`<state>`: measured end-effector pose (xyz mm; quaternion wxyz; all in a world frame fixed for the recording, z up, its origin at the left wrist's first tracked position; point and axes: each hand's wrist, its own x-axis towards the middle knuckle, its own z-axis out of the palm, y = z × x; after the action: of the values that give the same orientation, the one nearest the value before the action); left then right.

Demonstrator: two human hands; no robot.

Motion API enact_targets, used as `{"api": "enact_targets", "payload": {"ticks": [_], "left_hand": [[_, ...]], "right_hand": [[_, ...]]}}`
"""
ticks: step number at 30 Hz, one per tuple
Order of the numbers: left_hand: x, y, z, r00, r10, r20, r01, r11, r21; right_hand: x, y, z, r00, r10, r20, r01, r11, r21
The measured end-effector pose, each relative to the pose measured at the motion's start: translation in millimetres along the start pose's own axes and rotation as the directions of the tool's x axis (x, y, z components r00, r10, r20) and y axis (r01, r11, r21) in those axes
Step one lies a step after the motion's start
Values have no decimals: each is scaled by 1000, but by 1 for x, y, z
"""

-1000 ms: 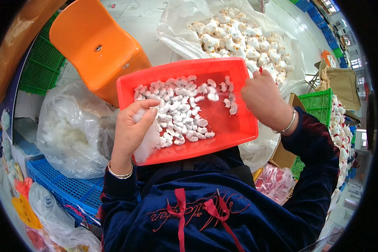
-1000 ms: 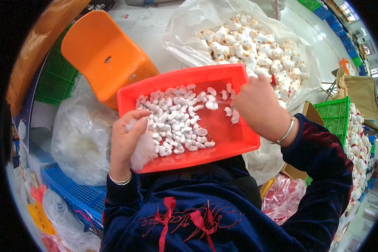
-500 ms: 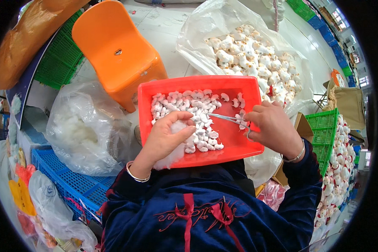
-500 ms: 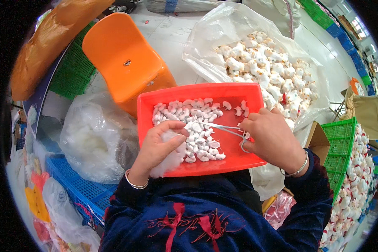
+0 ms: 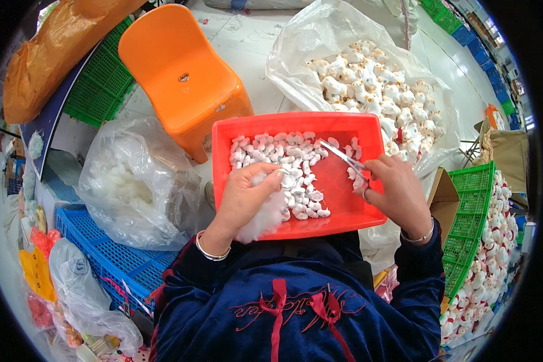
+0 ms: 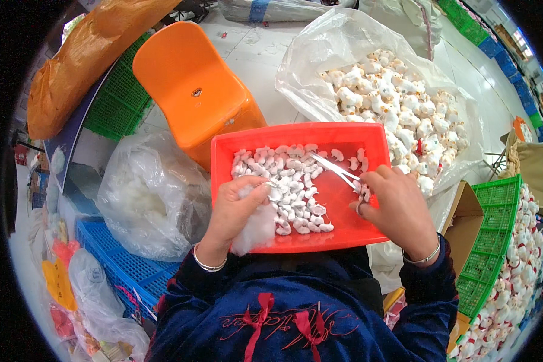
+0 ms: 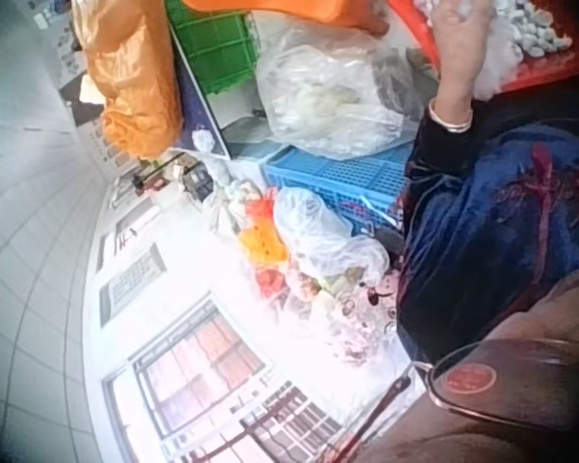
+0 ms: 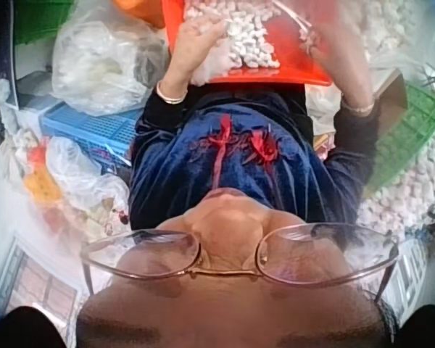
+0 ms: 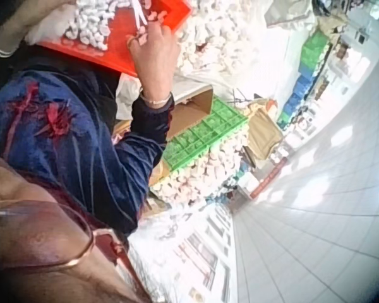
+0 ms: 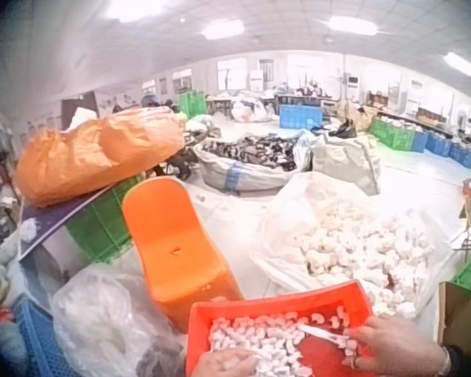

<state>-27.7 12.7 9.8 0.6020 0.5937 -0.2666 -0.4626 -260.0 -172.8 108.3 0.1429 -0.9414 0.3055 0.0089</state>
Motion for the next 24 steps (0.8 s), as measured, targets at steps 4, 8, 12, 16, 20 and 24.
{"api": "enact_targets", "payload": {"ticks": [4,8,12,16,20,24], "left_hand": [[1,-4,-2,999,25,-20,-26,1000,-18],[-2,-3,2,999,16,-34,-19,995,-99],[-3,0,0,998,33,-47,-37,996,-86],[-7,10,2,1000,-5,-27,2,991,-133],[-7,5,5,999,37,-30,-39,997,-68],[-8,7,4,998,32,-52,-38,992,-117]], "right_hand": [[-6,-6,14,971,-240,12,233,951,204],[-6,-16,30,963,-269,12,259,935,242],[-5,-19,31,973,-229,34,214,945,246],[-7,-19,33,976,-216,34,197,938,285],[-5,-19,36,972,-234,24,213,919,330],[-5,-20,36,971,-237,18,218,919,328]]}}
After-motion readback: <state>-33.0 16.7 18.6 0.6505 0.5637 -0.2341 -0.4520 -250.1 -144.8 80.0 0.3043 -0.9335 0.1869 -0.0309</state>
